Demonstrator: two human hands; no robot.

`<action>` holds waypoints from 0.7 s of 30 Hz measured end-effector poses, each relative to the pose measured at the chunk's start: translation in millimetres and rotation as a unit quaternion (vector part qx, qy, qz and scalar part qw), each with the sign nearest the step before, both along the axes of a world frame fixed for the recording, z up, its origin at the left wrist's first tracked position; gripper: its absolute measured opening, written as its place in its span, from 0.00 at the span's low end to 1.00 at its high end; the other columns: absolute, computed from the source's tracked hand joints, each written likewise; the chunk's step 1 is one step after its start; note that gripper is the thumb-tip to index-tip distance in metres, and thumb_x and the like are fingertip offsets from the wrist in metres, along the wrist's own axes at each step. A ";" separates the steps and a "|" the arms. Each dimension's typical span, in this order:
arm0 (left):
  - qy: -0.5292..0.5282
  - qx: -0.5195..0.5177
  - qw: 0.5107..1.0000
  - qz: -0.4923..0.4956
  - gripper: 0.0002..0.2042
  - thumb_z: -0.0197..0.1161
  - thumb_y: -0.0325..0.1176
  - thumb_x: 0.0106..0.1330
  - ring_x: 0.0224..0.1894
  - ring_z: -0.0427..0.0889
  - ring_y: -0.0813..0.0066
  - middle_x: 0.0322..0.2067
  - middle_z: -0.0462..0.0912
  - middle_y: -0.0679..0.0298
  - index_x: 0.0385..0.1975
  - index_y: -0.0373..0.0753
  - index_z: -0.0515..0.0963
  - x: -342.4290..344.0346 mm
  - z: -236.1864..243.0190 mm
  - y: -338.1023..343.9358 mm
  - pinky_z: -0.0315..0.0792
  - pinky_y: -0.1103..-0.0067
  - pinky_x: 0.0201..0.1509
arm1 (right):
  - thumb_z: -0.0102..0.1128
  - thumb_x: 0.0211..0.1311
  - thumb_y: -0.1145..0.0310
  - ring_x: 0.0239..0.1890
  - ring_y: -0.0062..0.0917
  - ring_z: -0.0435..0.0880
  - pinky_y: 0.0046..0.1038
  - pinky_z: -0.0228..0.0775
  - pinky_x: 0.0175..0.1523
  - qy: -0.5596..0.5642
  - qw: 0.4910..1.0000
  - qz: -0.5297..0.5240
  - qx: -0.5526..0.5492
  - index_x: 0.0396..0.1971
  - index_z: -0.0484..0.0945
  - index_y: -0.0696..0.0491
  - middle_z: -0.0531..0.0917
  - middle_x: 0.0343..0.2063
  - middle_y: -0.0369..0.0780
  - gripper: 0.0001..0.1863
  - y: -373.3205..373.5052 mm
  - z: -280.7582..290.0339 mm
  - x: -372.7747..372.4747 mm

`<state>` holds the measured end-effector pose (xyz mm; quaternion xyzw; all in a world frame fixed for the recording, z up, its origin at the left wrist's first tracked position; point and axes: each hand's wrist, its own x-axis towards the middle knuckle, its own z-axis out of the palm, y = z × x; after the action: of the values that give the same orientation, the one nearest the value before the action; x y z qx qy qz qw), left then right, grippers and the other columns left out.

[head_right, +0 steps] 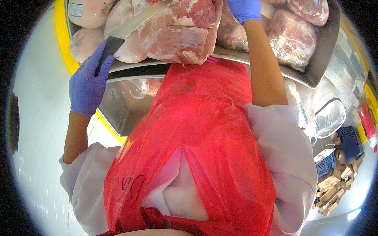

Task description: The person uses a knife to cut a large piece of raw meat on a metal tray. They repeatedly slice the meat into smaller portions and place the cut pieces into a separate tray. The person wears blue gloves and a red apron while performing the task.

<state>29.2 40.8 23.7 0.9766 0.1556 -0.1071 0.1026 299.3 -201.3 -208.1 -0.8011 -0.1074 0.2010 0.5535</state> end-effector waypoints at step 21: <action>0.001 -0.021 0.999 0.028 0.21 0.66 0.45 0.68 0.36 0.86 0.51 0.36 0.87 0.54 0.60 0.54 0.78 -7.3 -118.6 36.8 0.79 0.66 0.40 | 0.78 0.55 0.61 0.27 0.23 0.84 0.27 0.77 0.38 0.066 0.996 -0.058 0.023 0.27 0.86 0.58 0.87 0.25 0.40 0.15 -25.1 -14.8 -77.7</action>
<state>21.9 77.7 -94.9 0.9695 0.1802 -0.1081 0.1263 221.6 -226.5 -222.9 -0.7783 -0.0288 0.2182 0.5880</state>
